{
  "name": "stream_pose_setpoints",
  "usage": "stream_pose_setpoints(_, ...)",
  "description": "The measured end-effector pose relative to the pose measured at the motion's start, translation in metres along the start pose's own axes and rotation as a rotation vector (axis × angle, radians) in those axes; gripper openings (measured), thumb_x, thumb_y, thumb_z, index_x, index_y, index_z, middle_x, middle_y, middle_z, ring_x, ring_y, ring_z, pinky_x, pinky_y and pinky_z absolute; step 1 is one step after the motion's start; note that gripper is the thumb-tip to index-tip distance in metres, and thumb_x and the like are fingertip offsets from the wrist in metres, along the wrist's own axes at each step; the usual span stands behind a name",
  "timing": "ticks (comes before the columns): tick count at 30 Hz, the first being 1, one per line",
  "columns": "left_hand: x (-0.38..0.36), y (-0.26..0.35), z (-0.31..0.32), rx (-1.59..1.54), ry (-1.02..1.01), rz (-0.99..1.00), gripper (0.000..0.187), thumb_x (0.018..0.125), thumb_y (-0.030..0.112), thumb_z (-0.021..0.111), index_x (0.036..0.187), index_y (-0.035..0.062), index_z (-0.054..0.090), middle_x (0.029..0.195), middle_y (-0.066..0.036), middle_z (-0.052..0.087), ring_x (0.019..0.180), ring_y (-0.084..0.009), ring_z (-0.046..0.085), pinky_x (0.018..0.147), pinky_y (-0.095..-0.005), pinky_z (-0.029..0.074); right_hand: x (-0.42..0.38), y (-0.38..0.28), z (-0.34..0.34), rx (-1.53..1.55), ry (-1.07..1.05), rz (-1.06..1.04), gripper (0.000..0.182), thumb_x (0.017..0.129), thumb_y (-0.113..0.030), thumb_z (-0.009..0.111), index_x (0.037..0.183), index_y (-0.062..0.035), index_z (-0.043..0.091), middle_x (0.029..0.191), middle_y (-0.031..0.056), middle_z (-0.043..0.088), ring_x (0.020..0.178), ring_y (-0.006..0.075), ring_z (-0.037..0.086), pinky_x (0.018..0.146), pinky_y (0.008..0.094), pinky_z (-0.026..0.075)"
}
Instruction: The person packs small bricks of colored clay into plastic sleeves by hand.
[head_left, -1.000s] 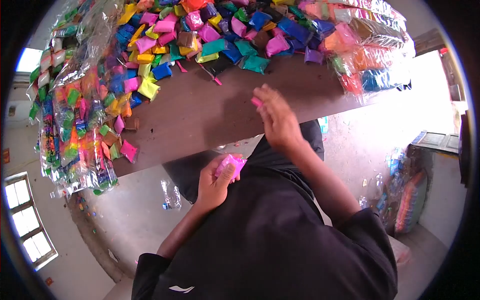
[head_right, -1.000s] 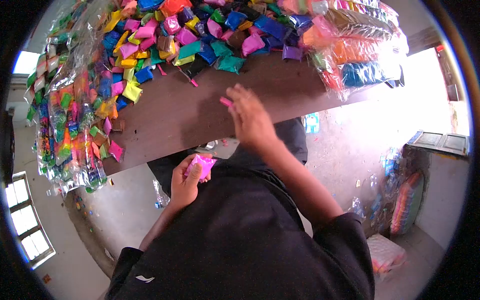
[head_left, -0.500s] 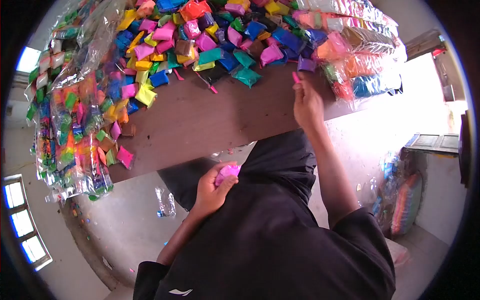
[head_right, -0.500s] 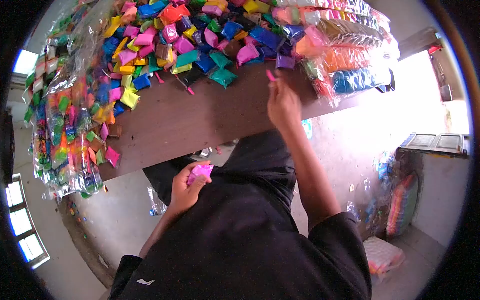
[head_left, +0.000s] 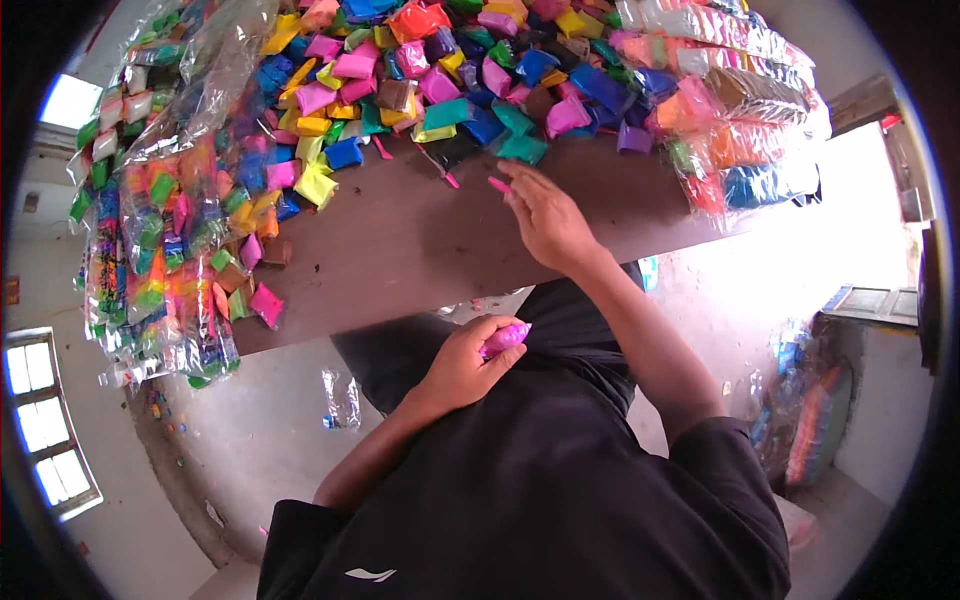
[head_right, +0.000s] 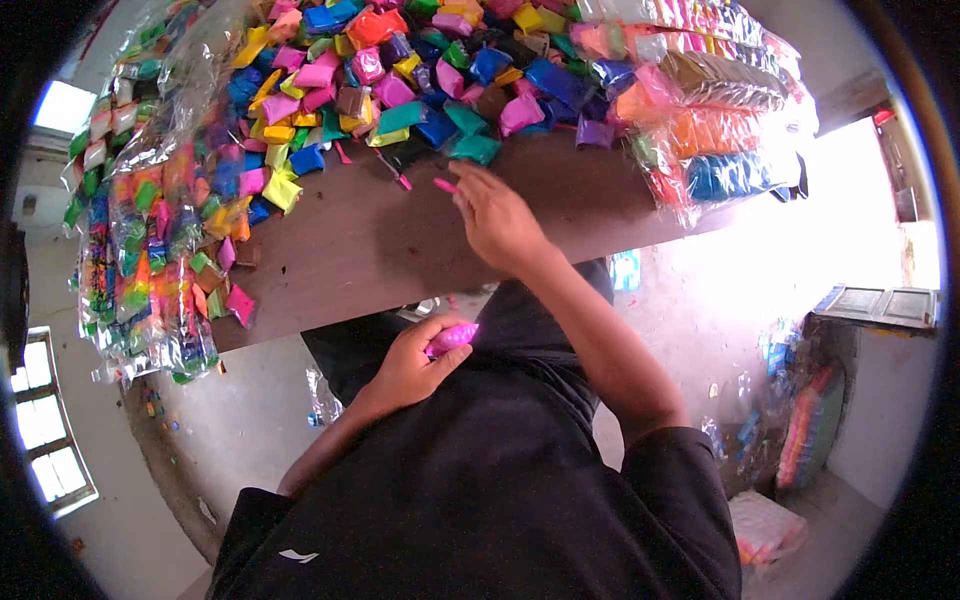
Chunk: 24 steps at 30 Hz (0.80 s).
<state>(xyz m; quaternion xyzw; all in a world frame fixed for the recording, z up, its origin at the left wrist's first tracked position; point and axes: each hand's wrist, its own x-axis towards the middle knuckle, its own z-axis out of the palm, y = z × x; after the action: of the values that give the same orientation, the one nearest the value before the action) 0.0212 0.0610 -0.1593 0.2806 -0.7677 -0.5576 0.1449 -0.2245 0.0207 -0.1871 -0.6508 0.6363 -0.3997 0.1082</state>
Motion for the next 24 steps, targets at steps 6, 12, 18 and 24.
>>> stream_pose_setpoints(6, -0.017, -0.014, -0.004, -0.064, 0.065, -0.122, 0.037, 0.096, 0.028, 0.073, 0.121, 0.0023, 0.065, 0.11, -0.017, 0.073, 0.099, -0.0324, 0.071, 0.087, -0.0387, 0.055, 0.007, 0.002, 0.036, -0.11, 0.085, 0.002, 0.021, 0.1, -0.008, 0.058, 0.115, 0.0056, 0.063, 0.138, 0.025, 0.061, 0.13, 0.0423, 0.056, 0.109, 0.0458, 0.046)
stream_pose_setpoints(12, -0.023, -0.019, -0.009, -0.078, -0.052, -0.099, 0.036, 0.096, 0.028, 0.072, 0.121, 0.0036, 0.066, 0.109, -0.016, 0.073, 0.097, -0.0316, 0.072, 0.086, -0.0376, 0.054, -0.007, -0.049, 0.036, 0.099, -0.057, -0.072, 0.029, 0.102, -0.012, 0.058, 0.127, -0.0009, 0.064, 0.138, 0.0233, 0.061, 0.132, 0.0408, 0.056, 0.109, 0.0445, 0.047)
stream_pose_setpoints(18, -0.019, -0.016, -0.014, -0.113, -0.112, -0.105, 0.034, 0.097, 0.029, 0.071, 0.119, 0.0035, 0.066, 0.108, -0.015, 0.073, 0.096, -0.0318, 0.071, 0.088, -0.0386, 0.054, -0.069, 0.025, -0.047, -0.199, 0.404, 0.448, 0.029, 0.106, -0.014, 0.054, 0.132, -0.0026, 0.063, 0.119, 0.0174, 0.07, 0.103, 0.0274, 0.07, 0.088, 0.0349, 0.054)
stream_pose_setpoints(24, -0.018, -0.044, -0.006, 0.007, -0.329, -0.247, 0.032, 0.101, 0.025, 0.064, 0.125, 0.004, 0.063, 0.119, -0.014, 0.07, 0.107, -0.0281, 0.068, 0.095, -0.0359, 0.05, -0.079, -0.066, 0.062, -0.051, 0.064, 0.15, 0.03, 0.099, -0.013, 0.054, 0.124, 0.0, 0.063, 0.141, 0.0221, 0.054, 0.132, 0.0412, 0.049, 0.12, 0.0508, 0.03)
